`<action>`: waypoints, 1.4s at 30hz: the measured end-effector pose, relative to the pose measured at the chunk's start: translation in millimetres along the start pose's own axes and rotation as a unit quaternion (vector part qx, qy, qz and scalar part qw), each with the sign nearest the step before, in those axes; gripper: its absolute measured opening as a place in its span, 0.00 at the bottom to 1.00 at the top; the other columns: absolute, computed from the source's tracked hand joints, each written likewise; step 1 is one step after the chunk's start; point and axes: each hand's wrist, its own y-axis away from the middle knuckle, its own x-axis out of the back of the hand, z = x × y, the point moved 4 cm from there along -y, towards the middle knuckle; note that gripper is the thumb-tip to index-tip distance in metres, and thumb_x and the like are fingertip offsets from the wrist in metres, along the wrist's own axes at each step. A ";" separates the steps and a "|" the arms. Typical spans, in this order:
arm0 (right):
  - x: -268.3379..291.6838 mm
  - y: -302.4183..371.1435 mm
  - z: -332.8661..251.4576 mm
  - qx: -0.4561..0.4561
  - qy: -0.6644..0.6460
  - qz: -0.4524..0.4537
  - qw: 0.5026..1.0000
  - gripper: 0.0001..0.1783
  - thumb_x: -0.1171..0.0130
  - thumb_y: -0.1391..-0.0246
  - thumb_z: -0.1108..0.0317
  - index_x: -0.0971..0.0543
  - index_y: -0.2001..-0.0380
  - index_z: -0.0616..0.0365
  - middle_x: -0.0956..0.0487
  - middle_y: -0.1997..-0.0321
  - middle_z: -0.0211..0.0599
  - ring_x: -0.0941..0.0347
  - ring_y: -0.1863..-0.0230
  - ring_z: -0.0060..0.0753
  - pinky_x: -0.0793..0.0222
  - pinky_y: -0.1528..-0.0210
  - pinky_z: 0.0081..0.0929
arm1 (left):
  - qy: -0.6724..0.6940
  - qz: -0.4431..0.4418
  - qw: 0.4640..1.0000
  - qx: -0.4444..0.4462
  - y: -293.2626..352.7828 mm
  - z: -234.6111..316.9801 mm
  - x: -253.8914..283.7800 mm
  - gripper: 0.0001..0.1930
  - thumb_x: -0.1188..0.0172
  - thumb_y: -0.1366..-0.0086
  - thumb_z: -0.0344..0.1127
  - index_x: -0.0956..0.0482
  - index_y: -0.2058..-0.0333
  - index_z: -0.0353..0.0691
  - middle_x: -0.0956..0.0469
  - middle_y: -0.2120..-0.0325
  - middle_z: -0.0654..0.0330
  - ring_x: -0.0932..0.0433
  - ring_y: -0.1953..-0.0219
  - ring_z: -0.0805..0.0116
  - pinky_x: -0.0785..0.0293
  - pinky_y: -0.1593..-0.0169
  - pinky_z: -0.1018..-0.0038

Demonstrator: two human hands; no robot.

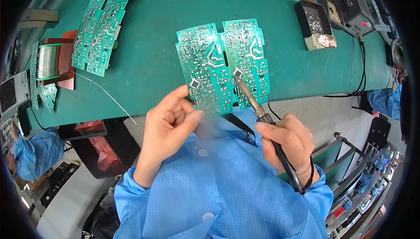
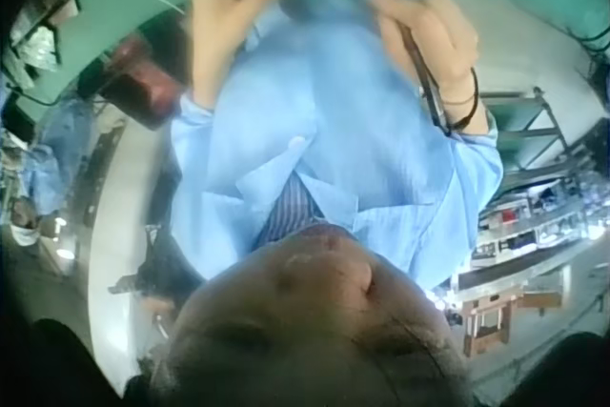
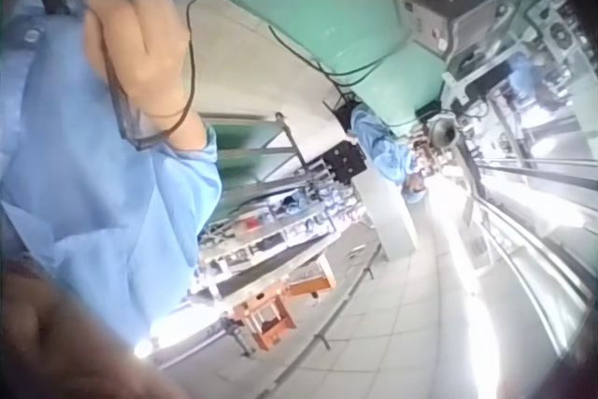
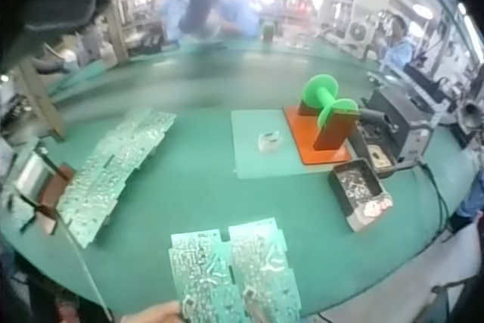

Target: The person solders components onto circuit boards using a soldering iron and solder wire, turning the boards over by hand to solder different areas.

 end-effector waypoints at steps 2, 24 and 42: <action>1.8 -2.5 -3.1 0.001 0.010 -0.014 1.000 0.08 0.41 0.58 0.76 0.23 0.69 0.63 0.33 0.84 0.32 0.41 0.86 0.26 0.48 0.86 0.23 | 0.010 0.013 1.000 -0.004 0.0 -0.3 -1.0 0.26 0.44 0.43 0.21 0.37 0.45 0.31 0.30 0.81 0.68 0.39 0.83 0.90 0.45 0.79 0.90; 9.9 -7.0 4.8 -0.037 -0.033 0.015 0.999 0.09 0.42 0.60 0.77 0.23 0.70 0.65 0.30 0.84 0.34 0.39 0.86 0.25 0.47 0.85 0.23 | -0.012 -0.001 1.000 -0.020 -1.4 -0.4 0.7 0.25 0.44 0.44 0.21 0.36 0.46 0.31 0.29 0.81 0.69 0.40 0.83 0.90 0.47 0.80 0.90; 60.4 7.8 36.3 -0.073 0.081 0.264 0.958 0.13 0.51 0.46 0.68 0.27 0.61 0.67 0.28 0.77 0.34 0.35 0.78 0.21 0.40 0.73 0.18 | -0.075 0.055 0.995 -0.023 -0.1 3.5 -4.3 0.30 0.41 0.47 0.24 0.38 0.44 0.35 0.27 0.82 0.68 0.39 0.84 0.89 0.43 0.81 0.88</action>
